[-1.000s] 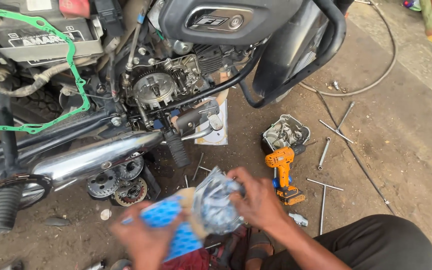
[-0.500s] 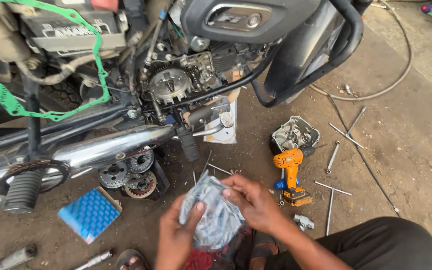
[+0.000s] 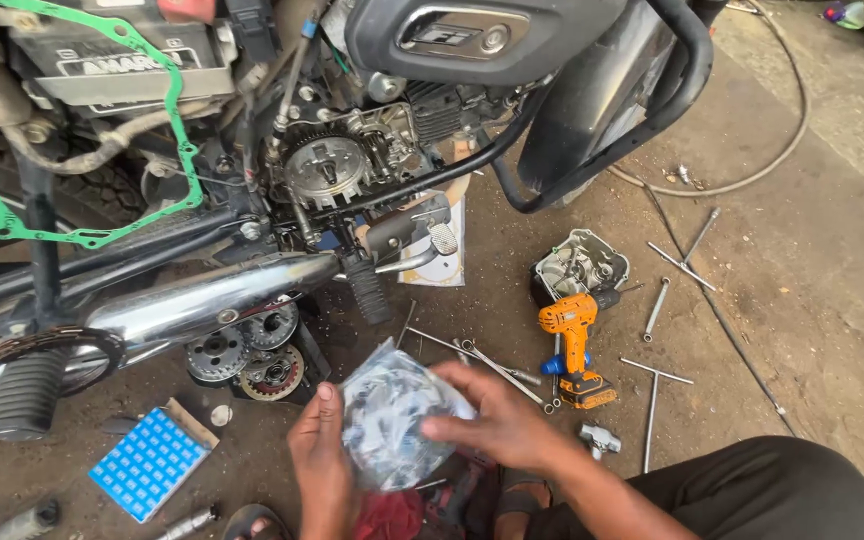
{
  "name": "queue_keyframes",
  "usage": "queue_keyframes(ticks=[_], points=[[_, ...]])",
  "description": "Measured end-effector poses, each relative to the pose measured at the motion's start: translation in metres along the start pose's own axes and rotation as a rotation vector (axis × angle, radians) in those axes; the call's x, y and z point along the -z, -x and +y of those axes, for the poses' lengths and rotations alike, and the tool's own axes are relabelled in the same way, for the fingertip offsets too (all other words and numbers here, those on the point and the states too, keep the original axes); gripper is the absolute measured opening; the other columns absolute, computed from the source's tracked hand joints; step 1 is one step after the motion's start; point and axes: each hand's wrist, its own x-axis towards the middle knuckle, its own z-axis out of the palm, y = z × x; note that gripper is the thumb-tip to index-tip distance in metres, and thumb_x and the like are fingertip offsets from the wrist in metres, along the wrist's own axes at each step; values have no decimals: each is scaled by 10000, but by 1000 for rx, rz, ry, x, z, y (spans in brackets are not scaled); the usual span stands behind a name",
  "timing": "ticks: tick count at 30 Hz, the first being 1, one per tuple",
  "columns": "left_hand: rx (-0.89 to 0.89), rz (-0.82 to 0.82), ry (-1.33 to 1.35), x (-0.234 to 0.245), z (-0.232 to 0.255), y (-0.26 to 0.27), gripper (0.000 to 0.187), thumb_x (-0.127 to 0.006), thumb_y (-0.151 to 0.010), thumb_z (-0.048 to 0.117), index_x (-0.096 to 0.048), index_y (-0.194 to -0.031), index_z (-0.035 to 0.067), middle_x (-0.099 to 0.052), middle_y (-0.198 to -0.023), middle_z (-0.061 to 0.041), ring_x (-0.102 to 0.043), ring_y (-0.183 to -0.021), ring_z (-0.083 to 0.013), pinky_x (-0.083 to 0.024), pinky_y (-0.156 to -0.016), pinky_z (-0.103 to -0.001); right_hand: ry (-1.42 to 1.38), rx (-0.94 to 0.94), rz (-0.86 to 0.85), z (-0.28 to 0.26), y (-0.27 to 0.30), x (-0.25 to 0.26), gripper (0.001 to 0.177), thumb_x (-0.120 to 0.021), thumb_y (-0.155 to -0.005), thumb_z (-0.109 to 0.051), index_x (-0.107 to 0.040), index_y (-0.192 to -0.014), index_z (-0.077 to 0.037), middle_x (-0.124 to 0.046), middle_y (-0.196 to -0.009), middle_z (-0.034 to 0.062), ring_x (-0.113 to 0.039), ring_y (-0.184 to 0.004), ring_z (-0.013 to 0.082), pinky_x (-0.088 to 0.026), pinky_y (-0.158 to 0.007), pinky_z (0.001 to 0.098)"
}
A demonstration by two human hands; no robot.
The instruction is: Replacing clutch plates and inspecting the clutch assembly of a motorcycle engine.
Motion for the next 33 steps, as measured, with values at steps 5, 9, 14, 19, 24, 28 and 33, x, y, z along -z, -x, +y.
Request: queue_keyframes(ticks=[5, 9, 14, 19, 24, 28, 33], points=[[-42, 53, -376, -9, 17, 4, 493, -509, -1044, 399, -646, -804, -10, -639, -693, -79, -637, -618, -130, -529, -555, -303, 350, 49, 26, 32, -5, 17, 191, -709, -954, -235, -701, -964, -44, -678, -767, -28, -638, -715, 69, -515, -664, 286], [-134, 150, -760, 14, -6, -15, 556, -471, -1097, 405, -608, -763, -18, -543, -637, -104, -550, -617, -192, -459, -561, -353, 511, 129, 184, 31, -7, 16, 265, -704, -971, -230, -698, -818, -14, -548, -579, -9, -514, -536, 74, -438, -496, 309], [97, 179, -172, -17, 33, -7, 475, -495, -1086, 351, -662, -851, -27, -625, -780, -105, -569, -713, -211, -481, -616, -397, 326, 197, 269, 35, -10, 22, 231, -684, -971, -200, -718, -832, -18, -573, -608, -33, -496, -546, 36, -432, -481, 267], [145, -110, 353, -7, 11, -2, 276, -592, -1014, 249, -644, -1015, -22, -743, -990, -203, -730, -839, -277, -610, -755, -463, 81, 131, 478, 41, -21, 26, 240, -649, -979, -195, -733, -879, 6, -605, -680, -25, -486, -599, 77, -413, -531, 278], [239, -132, 302, -41, 18, 7, 260, -673, -880, 21, -650, -1138, 33, -750, -1093, -159, -752, -948, -238, -631, -816, -455, 193, 357, 529, 49, -17, 31, 246, -621, -1013, -212, -730, -944, -3, -621, -728, -49, -505, -707, 39, -440, -628, 227], [169, 6, -596, -66, 46, 13, 317, -724, -932, 226, -697, -1193, 48, -780, -931, -198, -744, -819, -263, -621, -783, -398, 196, 399, 572, 59, -14, 28, 262, -617, -1015, -227, -724, -940, 1, -635, -751, -49, -524, -728, 42, -449, -647, 225], [200, 184, -769, -32, 1, -4, 412, -541, -1083, 363, -672, -1093, -28, -742, -890, -244, -678, -784, -330, -577, -747, -454, -92, 369, 489, 84, -24, 44, 267, -622, -1055, -222, -714, -937, -1, -640, -797, -29, -524, -763, 65, -446, -697, 242]])
